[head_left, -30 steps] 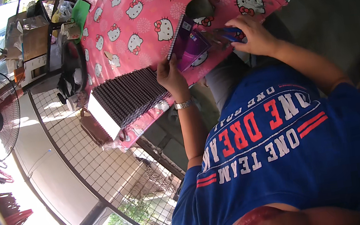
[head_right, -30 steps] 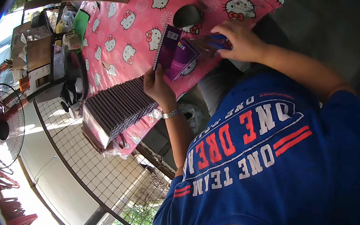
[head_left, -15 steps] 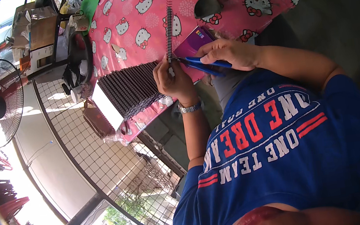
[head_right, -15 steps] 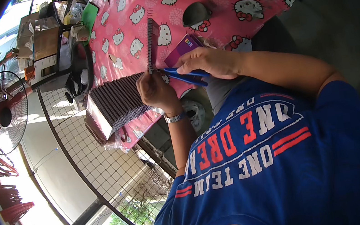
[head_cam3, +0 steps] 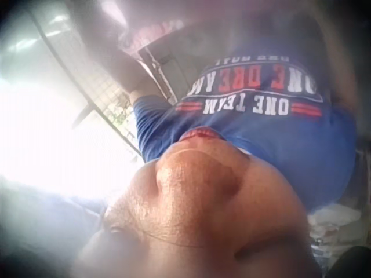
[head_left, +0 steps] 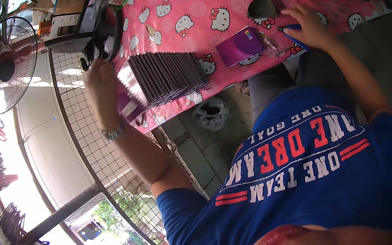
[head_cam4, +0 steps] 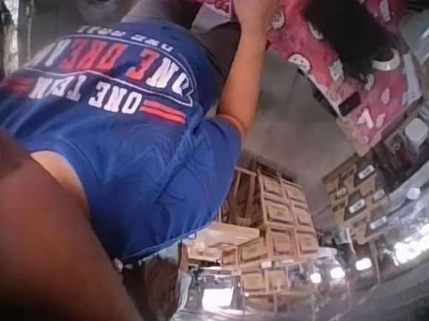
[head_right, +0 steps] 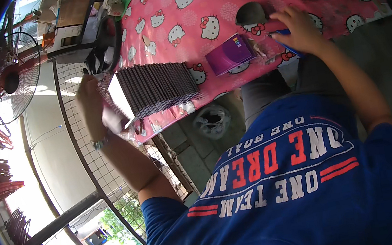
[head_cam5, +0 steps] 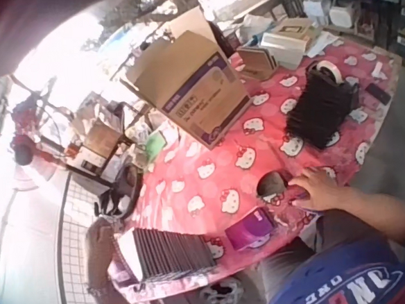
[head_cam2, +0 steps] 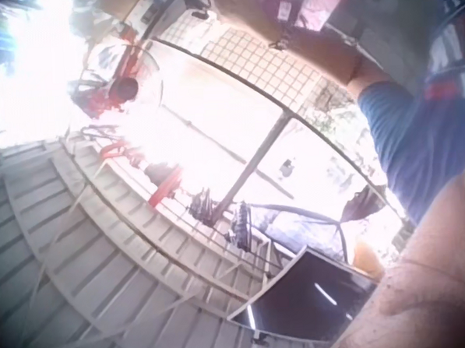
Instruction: The person picks up several small notepads, aligns their edges, and stacks them into a neat pile on a table.
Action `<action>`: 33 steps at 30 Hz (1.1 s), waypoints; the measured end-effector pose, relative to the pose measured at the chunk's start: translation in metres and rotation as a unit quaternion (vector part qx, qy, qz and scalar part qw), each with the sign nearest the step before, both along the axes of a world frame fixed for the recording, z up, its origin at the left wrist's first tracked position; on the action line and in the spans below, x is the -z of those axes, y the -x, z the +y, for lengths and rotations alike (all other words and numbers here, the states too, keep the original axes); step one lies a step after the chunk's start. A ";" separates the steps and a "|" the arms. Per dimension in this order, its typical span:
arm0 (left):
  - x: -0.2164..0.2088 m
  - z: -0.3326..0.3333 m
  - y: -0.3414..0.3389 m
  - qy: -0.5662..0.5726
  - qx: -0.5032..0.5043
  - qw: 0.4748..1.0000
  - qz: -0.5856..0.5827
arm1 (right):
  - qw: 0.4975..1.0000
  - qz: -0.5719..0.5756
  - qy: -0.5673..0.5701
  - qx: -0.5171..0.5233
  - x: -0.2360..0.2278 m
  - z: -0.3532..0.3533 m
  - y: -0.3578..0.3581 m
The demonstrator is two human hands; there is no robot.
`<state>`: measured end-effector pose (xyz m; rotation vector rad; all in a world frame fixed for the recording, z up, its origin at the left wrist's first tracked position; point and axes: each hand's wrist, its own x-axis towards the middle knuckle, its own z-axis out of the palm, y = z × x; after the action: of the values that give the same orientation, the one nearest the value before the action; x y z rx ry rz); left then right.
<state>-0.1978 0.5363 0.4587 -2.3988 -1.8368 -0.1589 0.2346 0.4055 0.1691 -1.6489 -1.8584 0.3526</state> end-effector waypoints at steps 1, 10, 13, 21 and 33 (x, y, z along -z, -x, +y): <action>0.013 0.007 0.001 0.014 0.010 0.998 -0.053 | 0.996 -0.042 -0.079 0.025 0.016 0.016 -0.009; 0.048 -0.053 0.035 0.149 -0.128 0.941 -0.274 | 0.993 0.033 -0.011 0.109 0.006 0.117 -0.020; 0.050 -0.061 0.040 0.152 -0.130 0.916 -0.347 | 0.989 -0.087 0.036 0.118 0.008 0.126 -0.011; 0.069 -0.084 -0.064 -0.222 0.041 0.937 -0.265 | 0.981 0.111 -0.075 0.140 0.003 0.125 -0.026; 0.283 -0.091 -0.143 0.045 0.328 0.944 -0.008 | 0.945 0.318 0.073 0.001 -0.037 0.069 0.007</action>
<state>-0.0549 0.4456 0.1761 -2.9822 -0.9914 -0.1497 0.2277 0.4740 0.2059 -1.3980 -1.3622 0.9207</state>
